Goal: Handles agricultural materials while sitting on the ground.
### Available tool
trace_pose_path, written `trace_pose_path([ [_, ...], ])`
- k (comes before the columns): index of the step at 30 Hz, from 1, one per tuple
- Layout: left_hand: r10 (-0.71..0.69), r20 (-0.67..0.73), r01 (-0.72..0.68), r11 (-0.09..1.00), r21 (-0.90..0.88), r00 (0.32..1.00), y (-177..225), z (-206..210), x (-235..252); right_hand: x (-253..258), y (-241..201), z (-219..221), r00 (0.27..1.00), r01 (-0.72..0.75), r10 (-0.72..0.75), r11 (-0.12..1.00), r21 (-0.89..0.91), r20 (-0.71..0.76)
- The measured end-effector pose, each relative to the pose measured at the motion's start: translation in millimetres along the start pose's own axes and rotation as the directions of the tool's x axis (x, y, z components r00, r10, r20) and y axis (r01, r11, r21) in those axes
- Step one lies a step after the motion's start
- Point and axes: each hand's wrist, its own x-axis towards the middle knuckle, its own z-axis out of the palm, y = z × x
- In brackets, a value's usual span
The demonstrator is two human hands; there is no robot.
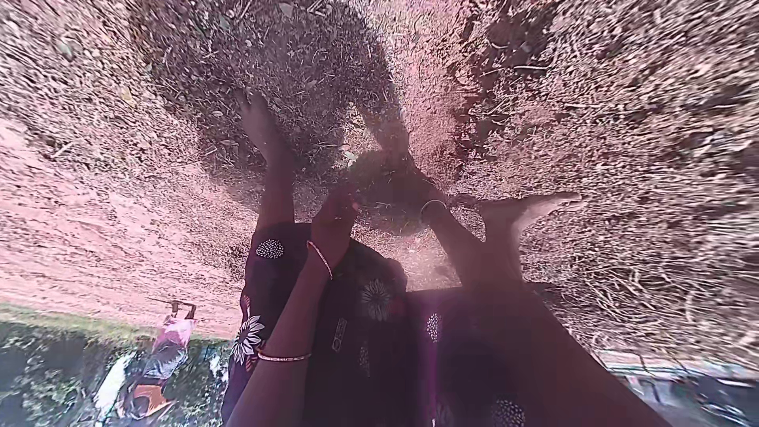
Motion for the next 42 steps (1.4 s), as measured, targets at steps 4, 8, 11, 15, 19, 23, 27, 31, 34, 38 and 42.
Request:
trace_pose_path([
  [4,0.022,0.019,-0.022,0.999,-0.026,1.000,-11,-3,0,47,16,13,0.933,0.230,-0.207,0.972,0.046,-0.294],
  [8,-0.003,0.029,0.003,1.000,-0.005,1.000,-20,1,0,99,12,-34,0.743,0.231,-0.098,0.966,0.116,-0.662],
  [11,-0.004,0.021,0.003,0.999,0.034,1.000,-19,2,2,121,13,-18,0.848,0.146,-0.093,0.987,0.062,-0.523],
  [15,-0.012,0.008,0.011,0.999,0.032,1.000,-14,5,-1,110,25,28,0.954,0.093,-0.104,0.994,-0.052,-0.282],
  [19,0.008,0.013,-0.008,1.000,0.028,1.000,-13,3,0,71,39,21,0.944,0.142,-0.041,0.946,0.292,-0.328],
  [23,0.018,0.011,-0.019,0.998,0.058,1.000,-17,3,0,66,62,7,0.894,0.164,0.067,0.871,0.463,-0.444],
  [27,-0.005,0.015,0.004,0.998,0.063,1.000,-19,5,1,70,62,-8,0.843,0.366,0.114,0.595,0.716,-0.525],
  [31,-0.021,0.014,0.020,0.998,0.064,1.000,-20,7,3,50,38,-30,0.716,0.577,0.076,0.496,0.649,-0.694],
  [34,0.002,-0.022,-0.003,1.000,-0.022,1.000,-19,7,2,12,11,-26,0.624,0.698,-0.117,0.528,0.484,-0.773],
  [38,-0.093,-0.023,0.081,0.949,-0.305,0.995,-8,6,0,-46,-13,3,0.480,0.876,-0.661,0.324,0.358,-0.577],
  [42,-0.148,0.130,0.190,0.887,-0.421,0.980,-4,1,-7,-39,-16,-10,0.406,0.851,-0.577,0.521,0.064,-0.709],
])
